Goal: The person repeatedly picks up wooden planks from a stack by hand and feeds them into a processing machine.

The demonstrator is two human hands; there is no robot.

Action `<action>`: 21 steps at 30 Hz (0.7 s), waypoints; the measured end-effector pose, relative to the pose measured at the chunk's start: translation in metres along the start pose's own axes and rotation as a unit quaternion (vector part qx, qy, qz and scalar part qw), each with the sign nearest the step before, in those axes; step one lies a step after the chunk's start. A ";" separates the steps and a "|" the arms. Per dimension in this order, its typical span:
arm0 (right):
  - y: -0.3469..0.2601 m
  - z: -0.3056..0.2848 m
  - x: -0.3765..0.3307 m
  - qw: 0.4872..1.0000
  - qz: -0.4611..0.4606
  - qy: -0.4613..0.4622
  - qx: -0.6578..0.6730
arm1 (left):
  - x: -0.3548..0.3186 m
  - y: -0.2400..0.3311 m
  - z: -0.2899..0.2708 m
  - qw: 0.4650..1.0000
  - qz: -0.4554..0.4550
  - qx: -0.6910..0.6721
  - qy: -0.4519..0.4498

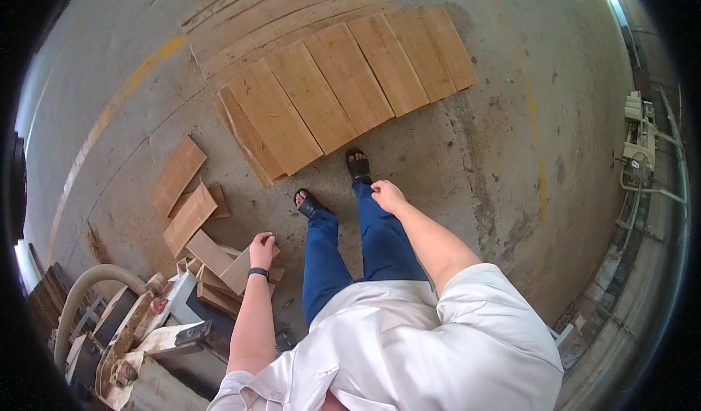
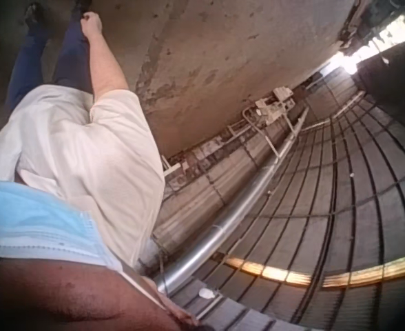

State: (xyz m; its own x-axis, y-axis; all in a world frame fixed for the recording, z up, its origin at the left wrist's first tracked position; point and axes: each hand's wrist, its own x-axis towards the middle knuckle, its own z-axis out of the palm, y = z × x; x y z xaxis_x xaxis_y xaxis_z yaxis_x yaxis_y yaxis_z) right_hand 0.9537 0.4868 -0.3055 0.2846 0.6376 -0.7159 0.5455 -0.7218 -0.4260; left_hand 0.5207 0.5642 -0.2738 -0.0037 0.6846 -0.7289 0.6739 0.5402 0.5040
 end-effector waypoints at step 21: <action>0.060 0.088 0.333 0.677 0.311 0.149 0.649 | 0.310 0.020 0.221 0.957 -0.134 -0.256 0.022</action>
State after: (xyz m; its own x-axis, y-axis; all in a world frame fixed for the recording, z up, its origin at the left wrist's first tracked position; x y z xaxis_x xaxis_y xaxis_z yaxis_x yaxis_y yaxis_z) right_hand 1.0117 0.6321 -0.6188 0.3932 -0.0136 -0.9193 -0.8524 -0.3803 -0.3589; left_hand 0.6969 0.6794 -0.5924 -0.1644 0.5025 -0.8488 0.1946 0.8601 0.4715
